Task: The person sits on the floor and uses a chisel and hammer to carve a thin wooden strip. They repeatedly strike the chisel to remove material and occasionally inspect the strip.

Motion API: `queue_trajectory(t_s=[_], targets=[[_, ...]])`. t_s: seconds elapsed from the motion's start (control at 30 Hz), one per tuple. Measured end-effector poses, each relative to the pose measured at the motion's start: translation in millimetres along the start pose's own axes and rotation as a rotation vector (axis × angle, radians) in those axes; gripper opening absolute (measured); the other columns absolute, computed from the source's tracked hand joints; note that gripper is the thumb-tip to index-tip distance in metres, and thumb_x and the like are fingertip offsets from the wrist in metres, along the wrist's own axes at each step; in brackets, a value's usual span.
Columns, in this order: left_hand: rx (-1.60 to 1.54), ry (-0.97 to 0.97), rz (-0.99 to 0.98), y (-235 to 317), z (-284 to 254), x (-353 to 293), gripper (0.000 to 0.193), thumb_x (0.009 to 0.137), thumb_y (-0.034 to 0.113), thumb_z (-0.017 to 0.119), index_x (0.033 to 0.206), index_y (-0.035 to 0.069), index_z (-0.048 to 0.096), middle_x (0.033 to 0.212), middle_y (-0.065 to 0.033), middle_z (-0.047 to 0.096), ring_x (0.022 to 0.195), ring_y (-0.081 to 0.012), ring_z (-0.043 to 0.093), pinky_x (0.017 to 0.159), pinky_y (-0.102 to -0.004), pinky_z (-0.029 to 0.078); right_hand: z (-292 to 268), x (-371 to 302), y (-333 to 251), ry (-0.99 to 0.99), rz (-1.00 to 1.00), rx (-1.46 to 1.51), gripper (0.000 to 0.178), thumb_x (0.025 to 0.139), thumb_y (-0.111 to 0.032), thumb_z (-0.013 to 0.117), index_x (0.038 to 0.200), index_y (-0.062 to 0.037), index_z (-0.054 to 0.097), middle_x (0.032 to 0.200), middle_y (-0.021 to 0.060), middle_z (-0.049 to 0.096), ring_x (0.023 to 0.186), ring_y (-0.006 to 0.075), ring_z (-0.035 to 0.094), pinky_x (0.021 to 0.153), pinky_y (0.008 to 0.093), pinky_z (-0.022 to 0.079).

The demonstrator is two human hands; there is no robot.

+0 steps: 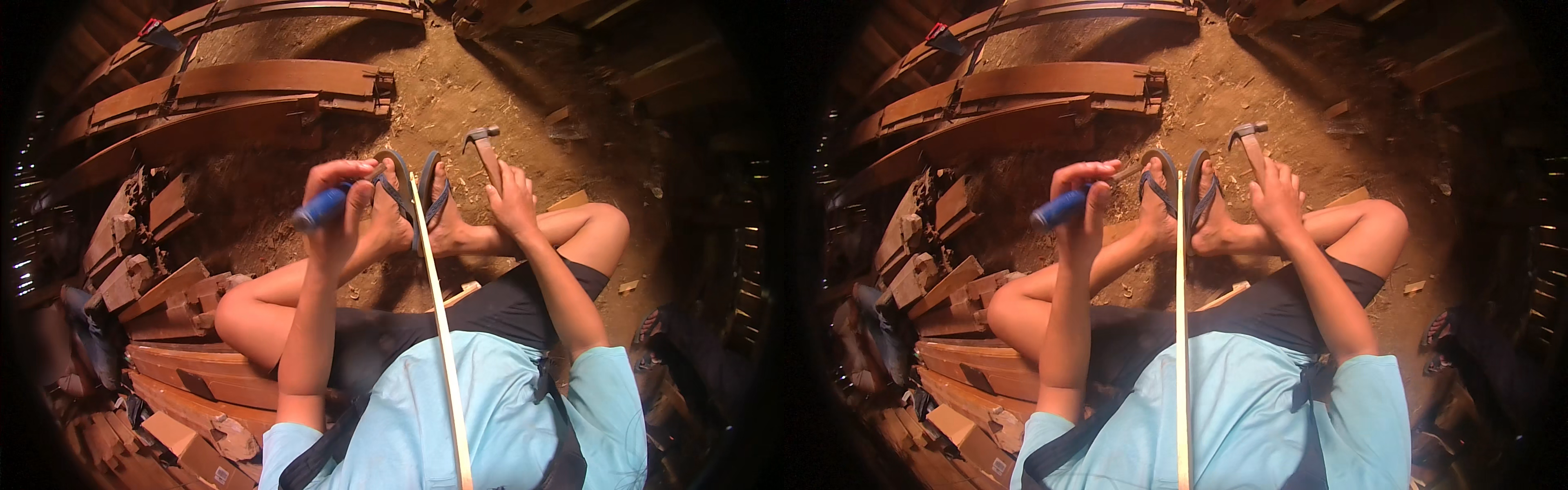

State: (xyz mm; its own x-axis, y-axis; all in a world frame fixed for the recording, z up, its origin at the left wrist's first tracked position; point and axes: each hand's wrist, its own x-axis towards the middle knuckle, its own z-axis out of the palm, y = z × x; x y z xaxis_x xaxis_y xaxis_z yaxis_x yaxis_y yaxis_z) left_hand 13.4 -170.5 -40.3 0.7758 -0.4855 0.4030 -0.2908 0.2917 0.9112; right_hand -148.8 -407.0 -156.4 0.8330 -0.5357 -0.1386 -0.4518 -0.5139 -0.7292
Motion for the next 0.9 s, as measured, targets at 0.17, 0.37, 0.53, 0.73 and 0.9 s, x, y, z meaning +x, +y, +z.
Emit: queue_trajectory(t_s=[0.17, 0.37, 0.53, 0.73, 0.9], targets=[[0.168, -0.356, 0.318, 15.2, 37.5, -5.9, 0.017, 0.071, 0.001, 0.075, 0.086, 0.004, 0.067, 0.11, -0.0134, 0.059, 0.103, -0.0295, 0.063, 0.097, -0.0403, 0.047, -15.6, -15.4, -85.0, -0.64, 0.278, 0.947, 0.055, 0.099, -0.051, 0.048, 0.131, -0.0057, 0.046, 0.121, 0.0079, 0.054, 0.113, 0.0187, 0.052, 0.095, 0.0354, 0.044], [0.564, -0.607, 0.367, 30.2, 63.8, -18.5, 0.055, 0.071, 0.02, 0.074, 0.123, 0.018, 0.059, 0.143, -0.0209, 0.037, 0.137, -0.0393, 0.032, 0.113, -0.0499, 0.026, -28.9, -43.0, -135.1, -0.624, 0.121, 1.387, 0.034, 0.103, -0.037, 0.043, 0.116, -0.0077, 0.052, 0.111, 0.0094, 0.058, 0.111, 0.0212, 0.057, 0.097, 0.0395, 0.047], [0.388, -0.29, -0.244, -19.8, 10.8, -49.6, 0.083, 0.079, 0.032, 0.073, 0.145, 0.015, 0.027, 0.144, -0.0207, 0.03, 0.136, -0.0356, 0.031, 0.106, -0.0453, 0.031, -30.3, -30.7, -134.2, -0.286, 0.698, 1.605, 0.02, 0.103, -0.033, 0.046, 0.103, -0.0134, 0.05, 0.081, 0.0006, 0.052, 0.068, 0.0135, 0.052, 0.065, 0.0342, 0.049], [-0.382, 0.187, -1.415, -48.1, 44.7, -92.3, 0.043, 0.096, 0.043, 0.056, 0.12, 0.01, 0.044, 0.096, -0.0125, 0.059, 0.065, -0.0212, 0.062, 0.052, -0.0278, 0.055, -65.2, -25.2, -93.8, -0.431, 0.733, 1.315, 0.014, 0.101, -0.031, 0.05, 0.11, -0.0208, 0.045, 0.085, -0.0008, 0.056, 0.053, 0.0083, 0.047, 0.044, 0.021, 0.037], [-0.678, 0.362, -1.283, -88.6, 81.5, -80.5, 0.034, 0.098, 0.042, 0.054, 0.091, 0.008, 0.053, 0.066, -0.0032, 0.055, 0.049, -0.0097, 0.053, 0.043, -0.0217, 0.047, -91.7, -43.0, -89.3, -0.462, 0.618, 0.952, 0.037, 0.097, -0.032, 0.055, 0.126, -0.0171, 0.037, 0.095, 0.0001, 0.055, 0.062, 0.0065, 0.05, 0.049, 0.0218, 0.042]])
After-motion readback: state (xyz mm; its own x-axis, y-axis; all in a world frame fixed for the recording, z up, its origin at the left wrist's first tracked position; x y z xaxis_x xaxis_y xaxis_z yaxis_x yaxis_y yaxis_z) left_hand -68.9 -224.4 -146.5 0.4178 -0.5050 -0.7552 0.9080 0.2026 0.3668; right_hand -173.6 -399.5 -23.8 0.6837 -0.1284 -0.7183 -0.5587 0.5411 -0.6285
